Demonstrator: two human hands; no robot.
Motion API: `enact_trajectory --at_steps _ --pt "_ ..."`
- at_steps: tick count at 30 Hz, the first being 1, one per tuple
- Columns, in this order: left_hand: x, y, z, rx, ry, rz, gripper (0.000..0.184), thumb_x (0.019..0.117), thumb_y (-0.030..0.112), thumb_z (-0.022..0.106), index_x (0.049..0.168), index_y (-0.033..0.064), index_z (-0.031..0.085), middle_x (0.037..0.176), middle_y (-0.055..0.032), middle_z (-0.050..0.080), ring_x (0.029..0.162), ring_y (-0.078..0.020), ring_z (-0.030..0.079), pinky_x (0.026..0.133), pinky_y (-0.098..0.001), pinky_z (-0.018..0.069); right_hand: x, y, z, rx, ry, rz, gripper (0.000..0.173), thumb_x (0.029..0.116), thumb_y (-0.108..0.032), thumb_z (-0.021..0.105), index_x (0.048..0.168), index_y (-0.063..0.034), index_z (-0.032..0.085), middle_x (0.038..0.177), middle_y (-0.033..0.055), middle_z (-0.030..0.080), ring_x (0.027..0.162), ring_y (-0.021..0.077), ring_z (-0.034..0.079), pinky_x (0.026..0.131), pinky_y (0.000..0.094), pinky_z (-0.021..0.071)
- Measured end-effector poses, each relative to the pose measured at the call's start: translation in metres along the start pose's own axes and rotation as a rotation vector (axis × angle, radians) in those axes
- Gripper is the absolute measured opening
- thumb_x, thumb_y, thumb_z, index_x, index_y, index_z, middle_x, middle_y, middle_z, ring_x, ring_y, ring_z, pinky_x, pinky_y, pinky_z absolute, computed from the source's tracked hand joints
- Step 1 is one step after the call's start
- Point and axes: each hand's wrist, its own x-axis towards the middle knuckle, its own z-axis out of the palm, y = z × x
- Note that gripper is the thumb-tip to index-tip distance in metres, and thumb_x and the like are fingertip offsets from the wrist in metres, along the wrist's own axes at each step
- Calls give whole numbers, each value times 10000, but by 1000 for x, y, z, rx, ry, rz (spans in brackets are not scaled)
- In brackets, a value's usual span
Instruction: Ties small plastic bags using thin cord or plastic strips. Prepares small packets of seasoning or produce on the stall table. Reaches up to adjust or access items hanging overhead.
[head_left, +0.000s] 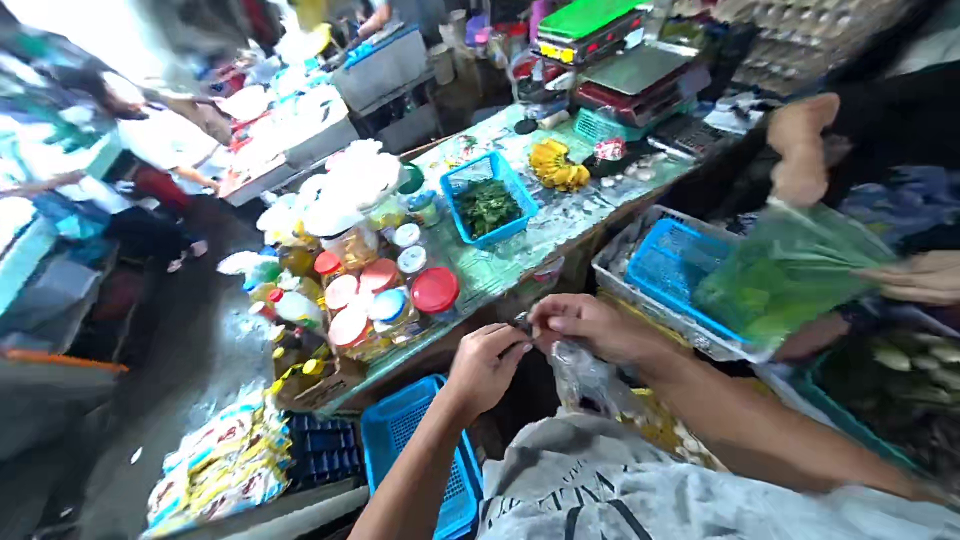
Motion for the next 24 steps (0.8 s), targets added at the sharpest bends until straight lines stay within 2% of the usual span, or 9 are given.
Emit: enact_trajectory --at_steps 2,4,8,13,15,17,20,22,24 --pt "16 -2 4 -34 -8 -25 171 1002 122 623 983 16 756 959 -61 748 905 -90 712 870 -293 606 5 11 -22 138 -50 47 436 1084 -390 382 1118 -50 653 992 33 719 940 179 709 922 426 587" --pt "32 -10 4 -94 -25 -99 154 985 93 621 986 1 745 933 -40 743 857 -59 704 826 -262 605 10 23 -40 279 -136 68 507 1097 -424 255 1008 -107 639 890 -7 697 841 151 696 845 402 593" --pt "49 -45 1 -378 -73 -187 159 1015 170 614 1004 47 714 867 11 724 731 -60 680 684 -252 599 32 40 -59 462 -200 91 469 1089 -452 303 910 -159 624 728 -57 609 608 64 574 601 272 517" --pt "62 -93 -22 -500 -211 -244 185 1006 288 655 1014 119 731 854 37 725 698 -43 656 646 -218 569 70 37 -83 225 -261 163 418 1081 -280 369 806 -107 632 635 -83 569 482 -11 468 463 172 387" --pt "73 -109 -40 -395 -314 -265 132 986 211 663 986 100 735 848 45 725 698 -24 657 651 -204 572 90 34 -95 0 -326 244 381 1085 -208 413 837 -49 656 602 -67 529 458 -21 415 447 160 338" --pt "91 -117 -58 -177 -453 -286 114 959 169 656 945 105 749 841 65 721 723 1 657 683 -194 571 114 32 -102 -297 -395 340 367 1092 -219 460 864 -27 674 651 -25 562 496 11 401 482 211 321" --pt "123 -133 -79 137 -636 -215 174 984 240 621 938 137 753 836 44 718 761 -41 670 728 -295 580 151 32 -101 -587 -406 403 381 1095 -248 487 903 2 701 726 34 609 601 81 470 597 316 404" --pt "143 -150 -88 93 -545 -217 166 967 205 628 935 103 755 823 29 719 733 -50 672 709 -292 587 168 30 -109 -604 -311 329 388 1101 -232 466 935 15 715 708 49 600 590 97 457 592 327 402" --pt "157 -168 -94 -126 -350 -272 139 956 143 646 945 48 747 831 10 737 734 -68 705 713 -283 618 179 27 -118 -496 -176 220 344 1094 -200 472 1013 15 728 635 8 530 530 57 421 535 260 380"
